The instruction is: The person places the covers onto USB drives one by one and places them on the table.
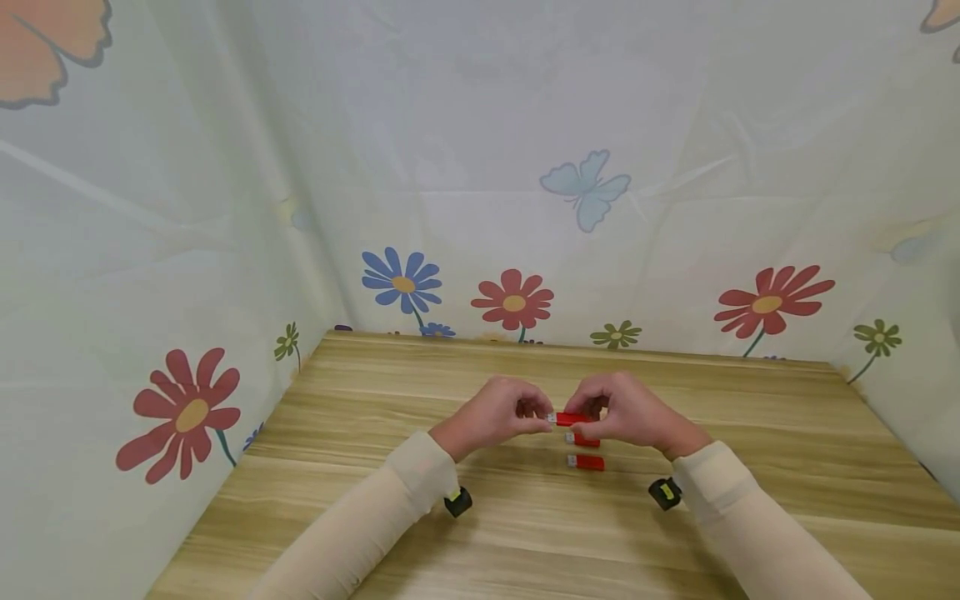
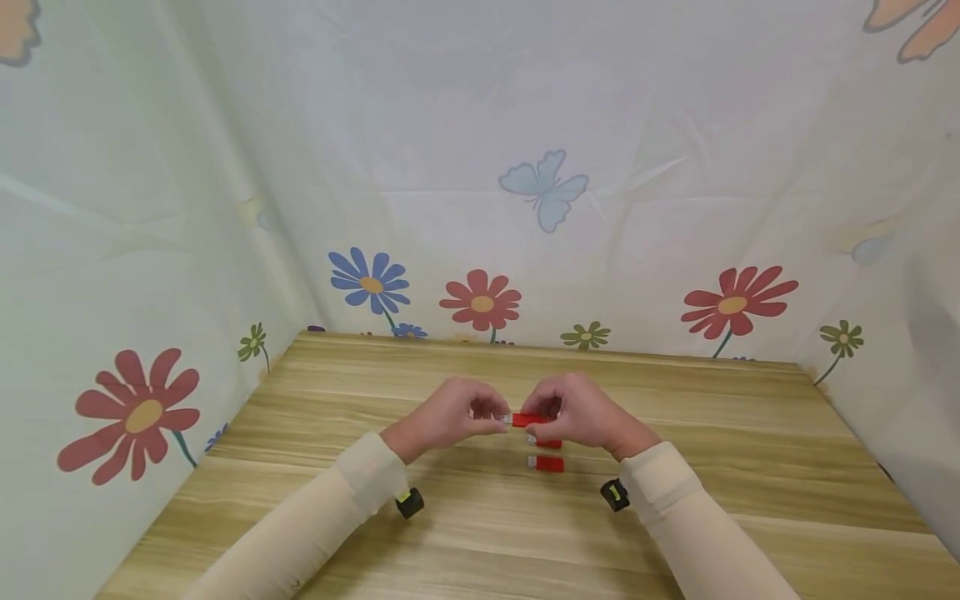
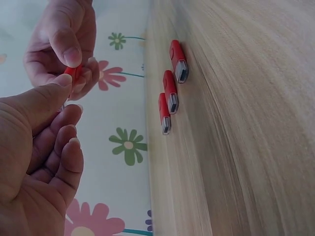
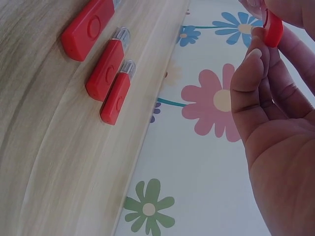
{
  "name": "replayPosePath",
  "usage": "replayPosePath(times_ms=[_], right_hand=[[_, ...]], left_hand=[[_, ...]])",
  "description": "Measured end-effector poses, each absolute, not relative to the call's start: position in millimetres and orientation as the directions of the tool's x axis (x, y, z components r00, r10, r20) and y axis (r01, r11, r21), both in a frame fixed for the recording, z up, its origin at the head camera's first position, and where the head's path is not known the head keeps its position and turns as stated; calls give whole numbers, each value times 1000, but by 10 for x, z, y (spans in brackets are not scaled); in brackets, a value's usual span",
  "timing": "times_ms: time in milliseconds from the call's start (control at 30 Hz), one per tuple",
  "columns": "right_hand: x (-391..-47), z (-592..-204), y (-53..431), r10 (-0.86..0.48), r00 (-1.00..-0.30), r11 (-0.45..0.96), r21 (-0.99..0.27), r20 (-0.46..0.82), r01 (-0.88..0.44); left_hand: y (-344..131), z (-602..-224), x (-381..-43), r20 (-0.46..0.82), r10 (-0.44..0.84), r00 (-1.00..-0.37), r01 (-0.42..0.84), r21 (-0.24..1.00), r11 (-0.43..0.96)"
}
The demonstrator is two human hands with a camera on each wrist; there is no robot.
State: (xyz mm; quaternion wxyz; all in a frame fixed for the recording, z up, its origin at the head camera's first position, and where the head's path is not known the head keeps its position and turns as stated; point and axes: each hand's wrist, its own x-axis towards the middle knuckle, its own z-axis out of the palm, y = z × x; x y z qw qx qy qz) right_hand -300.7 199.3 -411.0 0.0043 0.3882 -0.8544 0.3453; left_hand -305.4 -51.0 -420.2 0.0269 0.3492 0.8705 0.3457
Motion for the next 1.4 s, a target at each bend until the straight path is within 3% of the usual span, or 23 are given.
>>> replayPosePath(times_ms=[500,1100,1233,1400], right_hand=[[-3029,-4102,1977,-672,-685,444,-588,282,-676],[-3093,-4101,1955,-704,-622,390,-546,343,-742],[-3164,-4127,1991,-693,-631,381,-564,350,-732],[-3319,-4180,2086,-628,-705,423,-617,328,-664]], left_hand=[[-488,-4230,-3048,222,605,-764,591,618,519],[-470,-4176,-3084,272,634,-724,658,547,517],[-427,-4190,-3161,247,608,-754,622,565,542],[-324,-4227,-3364,217,582,-784,586,570,576]])
